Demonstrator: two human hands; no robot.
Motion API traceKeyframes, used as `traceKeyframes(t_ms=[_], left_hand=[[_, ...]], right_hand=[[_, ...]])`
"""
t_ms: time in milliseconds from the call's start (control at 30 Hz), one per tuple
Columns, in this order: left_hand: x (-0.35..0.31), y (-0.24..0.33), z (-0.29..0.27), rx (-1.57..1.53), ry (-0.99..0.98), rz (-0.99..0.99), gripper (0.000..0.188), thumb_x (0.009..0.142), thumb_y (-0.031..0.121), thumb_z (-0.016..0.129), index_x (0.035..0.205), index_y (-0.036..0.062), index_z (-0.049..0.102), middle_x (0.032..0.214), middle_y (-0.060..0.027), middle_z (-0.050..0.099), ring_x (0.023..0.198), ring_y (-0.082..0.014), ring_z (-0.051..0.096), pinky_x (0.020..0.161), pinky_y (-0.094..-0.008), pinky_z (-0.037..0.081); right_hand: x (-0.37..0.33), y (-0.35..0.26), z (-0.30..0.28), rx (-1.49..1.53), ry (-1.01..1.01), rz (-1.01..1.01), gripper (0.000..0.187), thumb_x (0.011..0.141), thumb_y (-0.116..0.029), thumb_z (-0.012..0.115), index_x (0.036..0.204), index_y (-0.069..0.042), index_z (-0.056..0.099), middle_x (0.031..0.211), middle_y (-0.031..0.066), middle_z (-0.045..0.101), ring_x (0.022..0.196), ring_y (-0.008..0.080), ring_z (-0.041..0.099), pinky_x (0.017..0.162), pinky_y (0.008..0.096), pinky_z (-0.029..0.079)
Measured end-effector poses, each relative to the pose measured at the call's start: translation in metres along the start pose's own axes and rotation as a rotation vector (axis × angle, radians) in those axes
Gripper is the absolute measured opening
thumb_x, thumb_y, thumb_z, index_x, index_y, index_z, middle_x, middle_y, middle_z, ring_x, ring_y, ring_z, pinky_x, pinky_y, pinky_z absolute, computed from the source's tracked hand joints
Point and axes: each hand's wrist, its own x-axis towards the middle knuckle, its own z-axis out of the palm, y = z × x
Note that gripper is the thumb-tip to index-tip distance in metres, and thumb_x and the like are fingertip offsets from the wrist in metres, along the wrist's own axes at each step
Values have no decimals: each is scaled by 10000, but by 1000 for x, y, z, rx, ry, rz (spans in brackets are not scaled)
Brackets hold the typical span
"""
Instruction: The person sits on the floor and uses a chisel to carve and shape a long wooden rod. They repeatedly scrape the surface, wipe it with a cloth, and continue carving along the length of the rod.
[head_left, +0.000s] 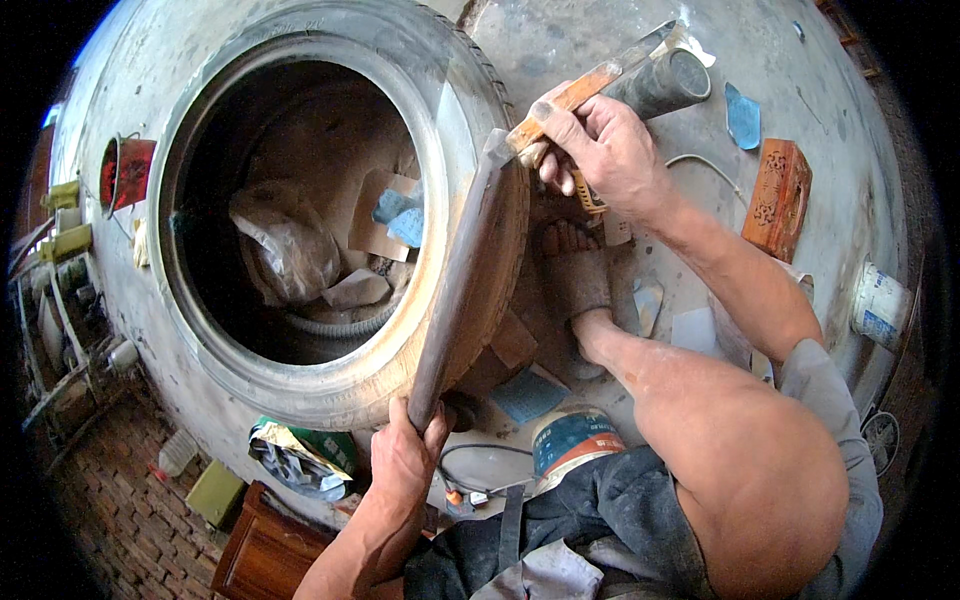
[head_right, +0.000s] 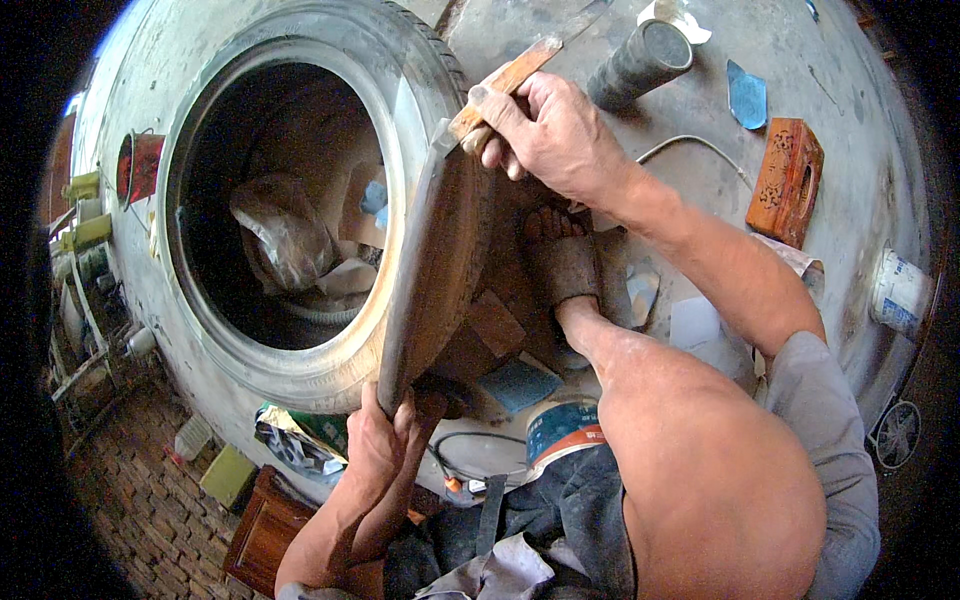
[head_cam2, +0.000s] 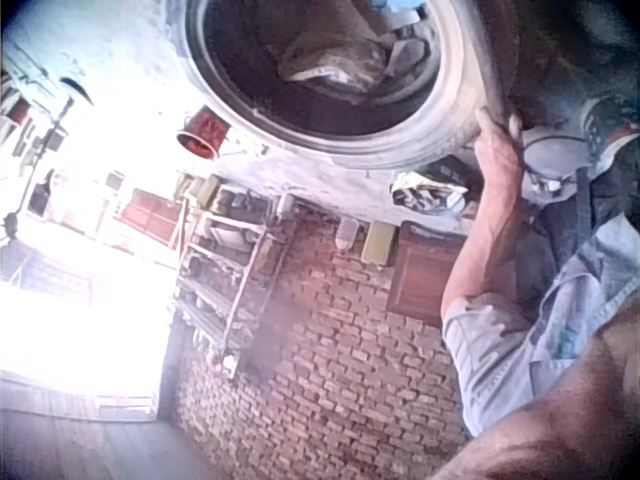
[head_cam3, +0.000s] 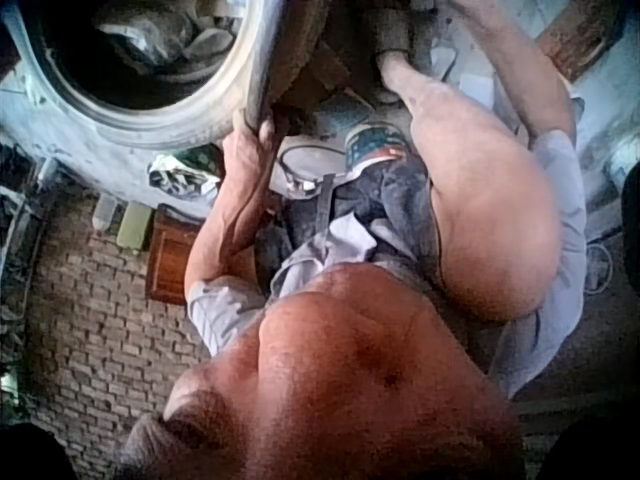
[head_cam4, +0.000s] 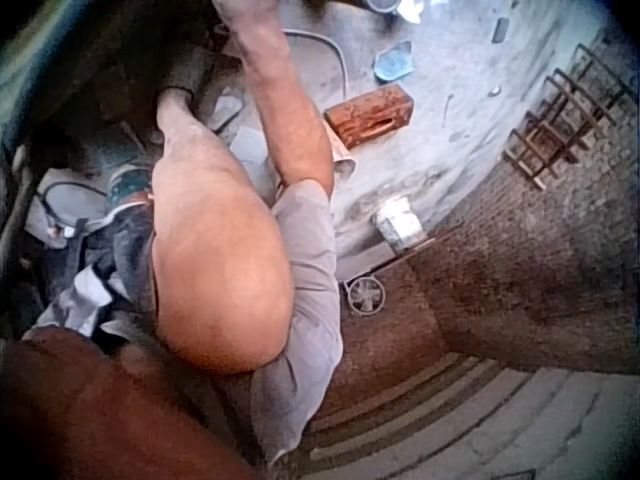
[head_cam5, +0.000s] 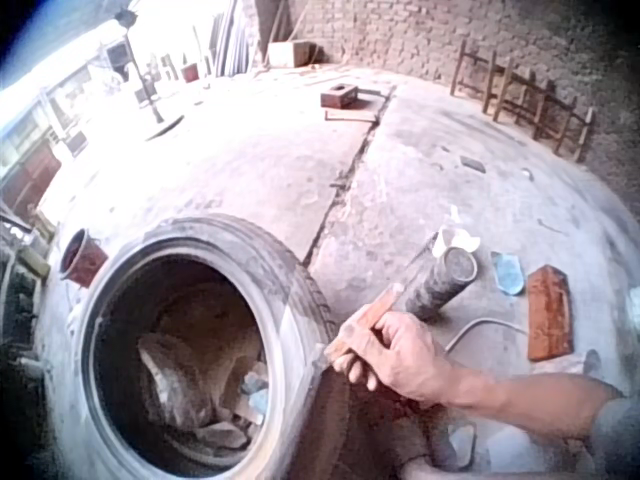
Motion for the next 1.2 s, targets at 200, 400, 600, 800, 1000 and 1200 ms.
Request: traceKeyframes(t_ms=[200, 400, 600, 800, 1000, 1200], left_hand=[[1, -8, 3, -25, 24, 66, 421, 941, 369, 678, 1023, 12, 471, 687, -321, 627, 678, -519, 646, 597, -562, 522], [1, -15, 7, -43, 42, 111, 428, 937, 374, 681, 1013, 10, 469, 682, -317, 627, 672, -517, 646, 589, -558, 525], [1, -3, 2, 3, -3, -10, 301, 952, 232, 659, 1039, 1, 488, 763, -307, 643, 780, -508, 659, 658, -500, 519], [2, -9, 5, -28, 36, 70, 416, 944, 371, 667, 999, 10, 469, 677, -314, 626, 669, -515, 646, 585, -559, 519], [1, -8, 4, -22, 47, 89, 394, 946, 348, 666, 1008, 7, 479, 678, -316, 624, 667, -513, 647, 587, -556, 520], [0, -2, 2, -14, 2, -14, 304, 956, 249, 661, 1047, 14, 491, 765, -310, 644, 765, -498, 667, 655, -495, 520]], right_hand=[[-6, 1, 3, -38, -22, 7, 364, 1055, -314, 553, 938, 7, 682, 792, 54, 707, 624, 72, 642, 515, 221, 505], [-10, 7, 8, 9, -66, 59, 369, 1055, -317, 550, 933, 3, 690, 794, 54, 709, 627, 78, 643, 523, 221, 510], [-6, 7, 7, -10, -38, 49, 365, 1052, -303, 557, 917, 8, 690, 785, 54, 707, 627, 86, 645, 533, 233, 521], [1, 1, 4, -59, 8, 3, 343, 1048, -289, 564, 941, 15, 681, 791, 72, 713, 625, 93, 650, 532, 241, 523], [-3, 5, 5, -31, 11, 17, 363, 1051, -300, 557, 921, 13, 689, 773, 65, 709, 610, 86, 644, 520, 229, 516], [-12, 3, 14, -8, -41, 29, 336, 1045, -280, 572, 927, 14, 686, 786, 68, 706, 629, 83, 650, 537, 228, 527]])
